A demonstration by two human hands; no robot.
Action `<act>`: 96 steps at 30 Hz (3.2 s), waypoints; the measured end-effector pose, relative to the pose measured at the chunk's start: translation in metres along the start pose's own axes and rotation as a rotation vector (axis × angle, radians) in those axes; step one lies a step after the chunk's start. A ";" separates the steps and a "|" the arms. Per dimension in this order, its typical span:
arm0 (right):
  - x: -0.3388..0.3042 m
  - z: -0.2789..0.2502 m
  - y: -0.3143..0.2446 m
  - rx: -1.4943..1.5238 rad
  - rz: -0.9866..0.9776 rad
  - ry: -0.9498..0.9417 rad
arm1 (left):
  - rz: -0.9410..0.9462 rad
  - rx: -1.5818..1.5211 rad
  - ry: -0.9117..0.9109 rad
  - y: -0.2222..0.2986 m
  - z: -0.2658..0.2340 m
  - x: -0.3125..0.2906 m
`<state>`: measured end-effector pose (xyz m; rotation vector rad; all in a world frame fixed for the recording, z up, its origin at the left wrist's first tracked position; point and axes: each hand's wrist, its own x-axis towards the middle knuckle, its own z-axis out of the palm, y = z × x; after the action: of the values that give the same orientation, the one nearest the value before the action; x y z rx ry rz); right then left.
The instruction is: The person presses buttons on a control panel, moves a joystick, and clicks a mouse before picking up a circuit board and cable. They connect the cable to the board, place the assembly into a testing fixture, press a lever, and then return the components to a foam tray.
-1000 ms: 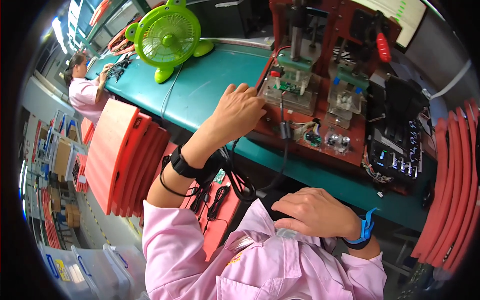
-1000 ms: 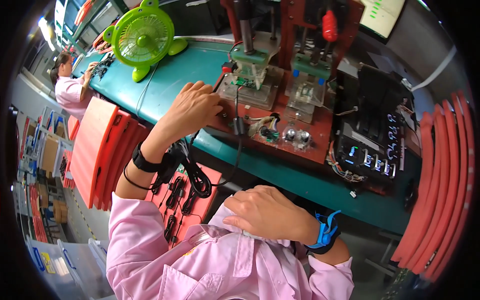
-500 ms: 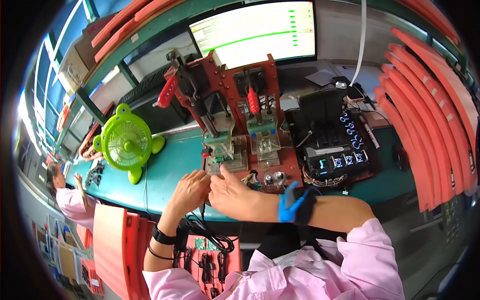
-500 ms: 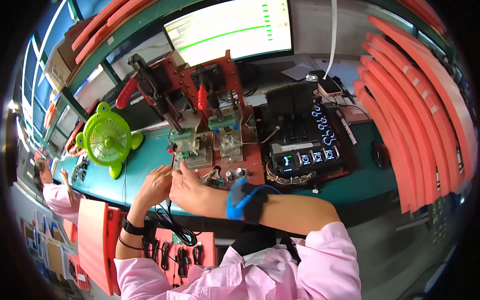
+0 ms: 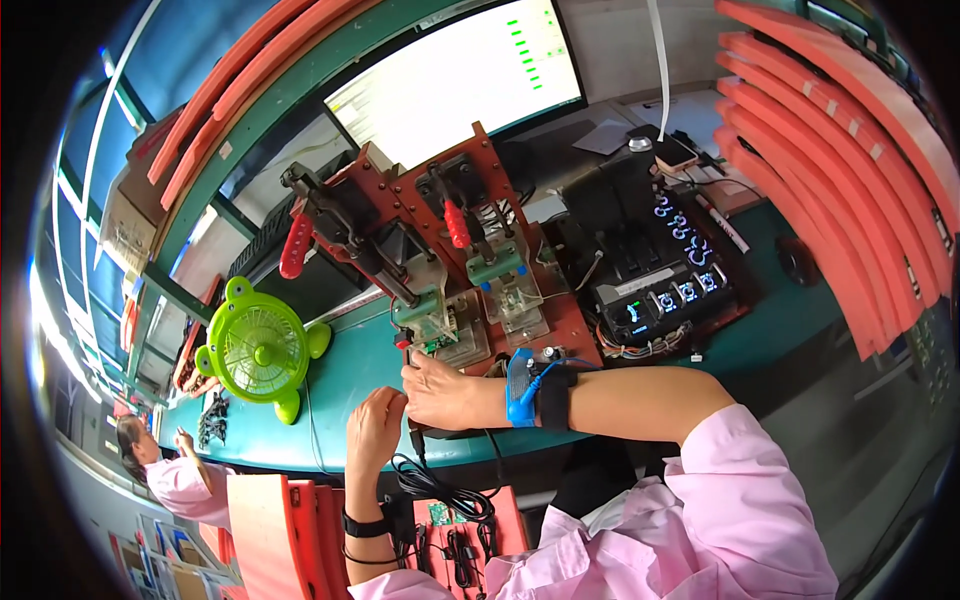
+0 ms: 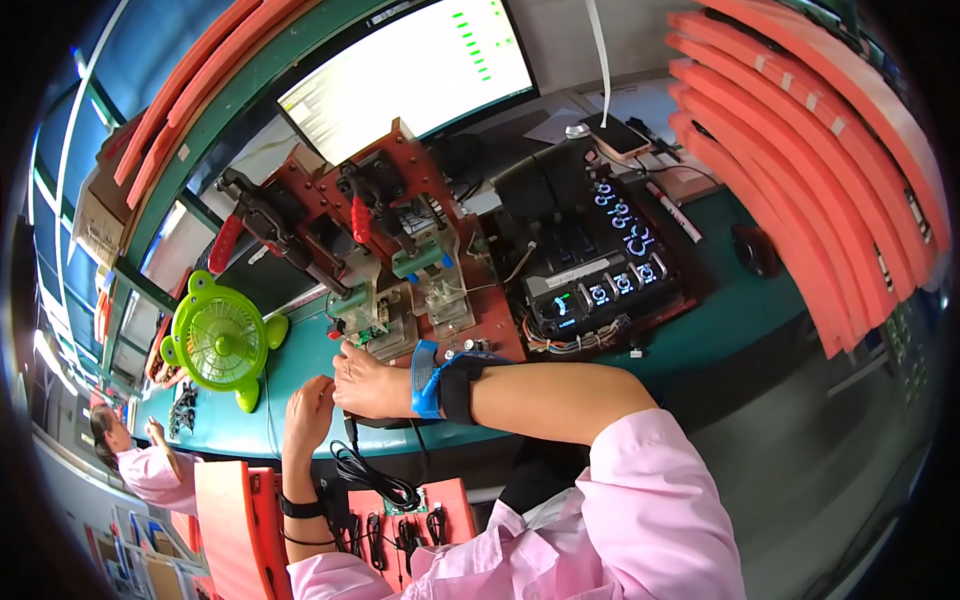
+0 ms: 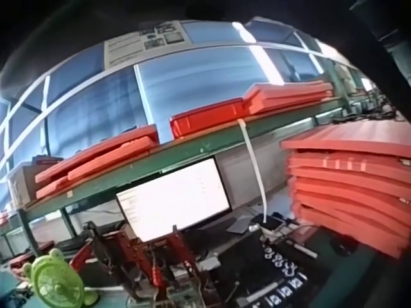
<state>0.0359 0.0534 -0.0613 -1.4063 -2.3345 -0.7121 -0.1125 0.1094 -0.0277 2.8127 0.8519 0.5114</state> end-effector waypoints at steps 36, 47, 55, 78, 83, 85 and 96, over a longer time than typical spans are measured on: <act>-0.035 -0.016 -0.040 0.017 0.343 -0.031 | 0.138 0.210 -0.087 0.035 0.006 -0.028; -0.051 -0.043 -0.043 0.146 0.344 0.079 | 0.139 0.254 -0.131 0.030 0.002 -0.028; -0.107 -0.041 -0.061 0.674 0.706 0.005 | 0.152 0.178 -0.072 0.055 -0.005 -0.019; -0.109 -0.028 -0.047 0.783 0.631 -0.090 | 0.395 0.609 -0.203 0.071 0.009 -0.022; -0.133 -0.040 -0.044 0.836 0.619 0.043 | 0.317 0.307 -0.096 0.080 0.010 -0.012; -0.149 -0.038 -0.040 0.659 0.553 -0.079 | 0.440 0.173 -0.127 0.094 0.011 0.001; -0.206 -0.029 -0.020 0.893 0.641 0.265 | 0.153 0.048 -0.204 0.105 0.017 0.046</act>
<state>0.1135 -0.1199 -0.1477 -1.3525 -1.4991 0.2934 -0.0170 0.0478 -0.0045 2.9249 0.6205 0.2193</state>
